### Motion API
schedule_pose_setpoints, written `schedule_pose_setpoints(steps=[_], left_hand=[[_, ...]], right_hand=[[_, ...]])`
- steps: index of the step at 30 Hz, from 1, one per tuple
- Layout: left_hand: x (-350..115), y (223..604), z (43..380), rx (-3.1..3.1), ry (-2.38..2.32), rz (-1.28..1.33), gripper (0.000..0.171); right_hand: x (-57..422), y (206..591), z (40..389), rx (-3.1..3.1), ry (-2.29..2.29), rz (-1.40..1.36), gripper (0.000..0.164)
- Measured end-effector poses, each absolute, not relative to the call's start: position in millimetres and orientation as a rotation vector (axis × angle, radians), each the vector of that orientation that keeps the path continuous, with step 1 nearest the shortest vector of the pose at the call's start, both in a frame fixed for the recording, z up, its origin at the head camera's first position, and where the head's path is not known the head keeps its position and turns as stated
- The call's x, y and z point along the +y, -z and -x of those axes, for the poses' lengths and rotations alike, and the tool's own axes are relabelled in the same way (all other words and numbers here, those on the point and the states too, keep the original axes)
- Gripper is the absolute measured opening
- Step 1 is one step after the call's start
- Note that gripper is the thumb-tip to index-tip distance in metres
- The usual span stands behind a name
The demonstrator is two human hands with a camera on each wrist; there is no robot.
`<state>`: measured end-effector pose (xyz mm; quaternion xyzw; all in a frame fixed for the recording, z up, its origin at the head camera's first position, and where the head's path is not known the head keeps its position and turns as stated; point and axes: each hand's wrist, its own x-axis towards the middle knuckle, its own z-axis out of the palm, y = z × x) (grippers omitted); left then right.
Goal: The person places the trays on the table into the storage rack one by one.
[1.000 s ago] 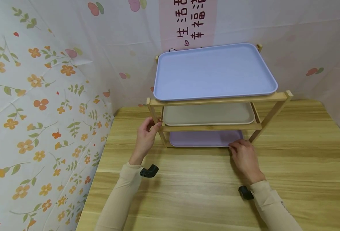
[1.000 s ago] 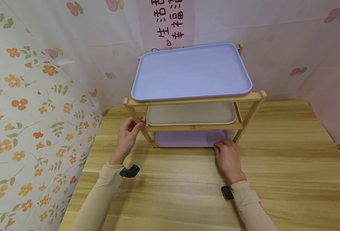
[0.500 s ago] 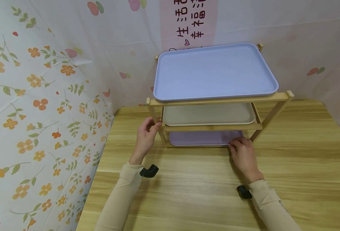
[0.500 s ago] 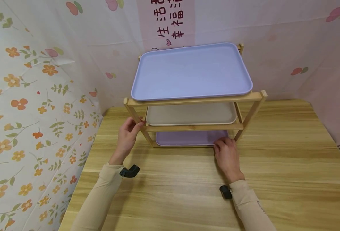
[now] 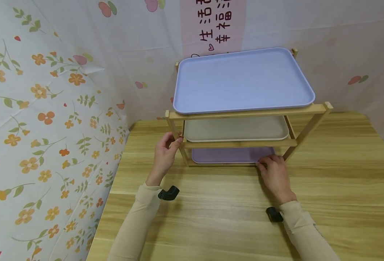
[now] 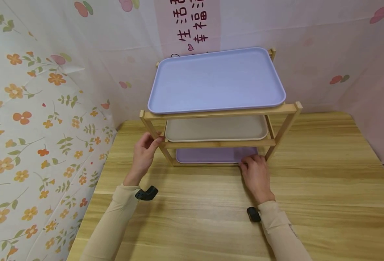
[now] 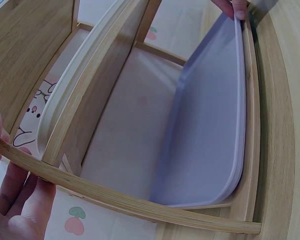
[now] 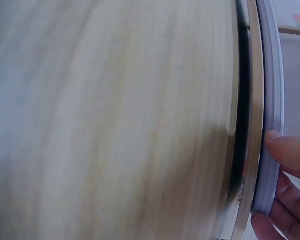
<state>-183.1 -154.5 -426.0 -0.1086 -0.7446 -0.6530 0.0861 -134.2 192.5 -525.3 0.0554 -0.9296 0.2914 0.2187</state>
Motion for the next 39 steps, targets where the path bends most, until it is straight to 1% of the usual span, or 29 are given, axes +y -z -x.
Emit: schedule_pose_setpoints(steps=[10,17,20,27,39], left_hand=[[-153.9,423.7,183.9,-2.238,1.973,0.281,0.027],[-149.4,400.6,172.2,-2.250,1.971,0.278,0.028],[-148.7,397.9,170.5,-2.254,1.971,0.283,0.028],[-154.0,421.4,183.0,-2.242,1.990,0.277,0.028],[-154.3,426.1,183.3,-2.230,1.962,0.310,0.029]], right_hand=[[188.7,522.0,137.6,-2.581,-0.809,-0.085,0.011],[187.1,522.0,141.0,-2.599,-0.824,-0.057,0.013],[187.0,522.1,142.2,-2.609,-0.837,-0.039,0.014],[188.2,523.9,144.0,-2.605,-0.843,-0.039,0.011],[188.8,525.9,146.4,-2.605,-0.853,-0.061,0.008]])
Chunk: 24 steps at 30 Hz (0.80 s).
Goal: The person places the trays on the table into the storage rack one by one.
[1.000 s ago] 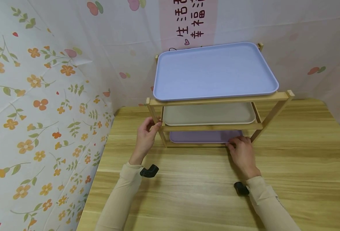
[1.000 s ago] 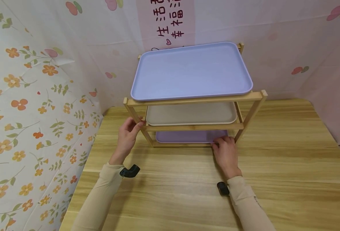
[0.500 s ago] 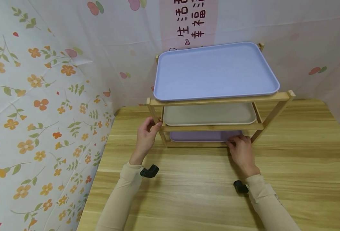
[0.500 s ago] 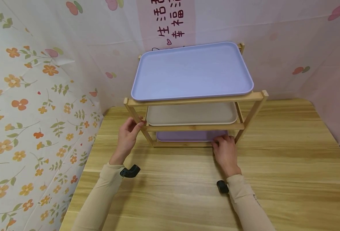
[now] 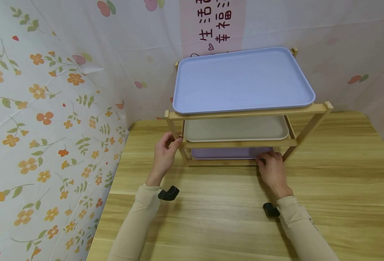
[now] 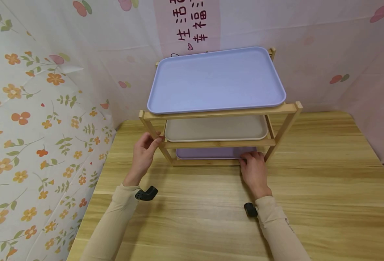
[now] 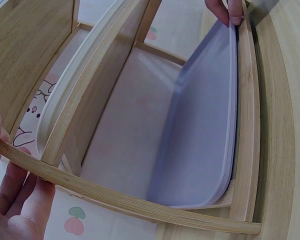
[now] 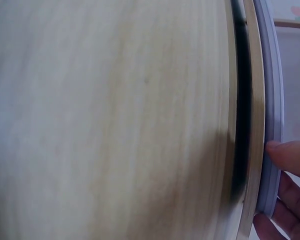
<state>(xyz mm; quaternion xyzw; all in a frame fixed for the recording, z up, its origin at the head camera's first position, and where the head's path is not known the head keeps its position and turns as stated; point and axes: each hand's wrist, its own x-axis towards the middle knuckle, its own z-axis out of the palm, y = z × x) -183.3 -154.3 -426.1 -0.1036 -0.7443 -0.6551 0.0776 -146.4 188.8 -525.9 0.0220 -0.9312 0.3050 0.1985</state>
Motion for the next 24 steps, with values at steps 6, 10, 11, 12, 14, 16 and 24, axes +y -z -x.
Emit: schedule_pose_setpoints(steps=[6,10,11,12,14,16,24], left_hand=[[-151.8,426.8,184.5,-2.243,1.971,0.305,0.030],[-151.1,426.9,186.2,-2.244,1.972,0.322,0.031],[-151.1,427.4,186.8,-2.242,1.972,0.328,0.031],[-151.4,427.9,187.1,-2.237,1.980,0.335,0.031],[-151.3,425.7,185.5,-2.234,1.992,0.358,0.031],[-152.7,427.3,183.3,-2.264,1.960,0.377,0.031],[-170.0,435.4,166.0,-2.442,1.585,0.539,0.037]], right_hand=[[190.3,525.1,144.2,-2.586,-0.848,-0.087,0.007],[191.8,525.8,141.1,-2.515,-0.850,-0.174,0.005],[192.3,525.9,139.8,-2.493,-0.853,-0.199,0.005],[193.3,525.8,138.1,-2.474,-0.861,-0.215,0.005],[196.3,523.8,134.4,-2.464,-0.899,-0.221,0.006],[200.6,520.4,128.1,-2.469,-0.962,-0.202,0.005],[236.1,505.1,87.0,-2.535,-1.160,0.020,0.011]])
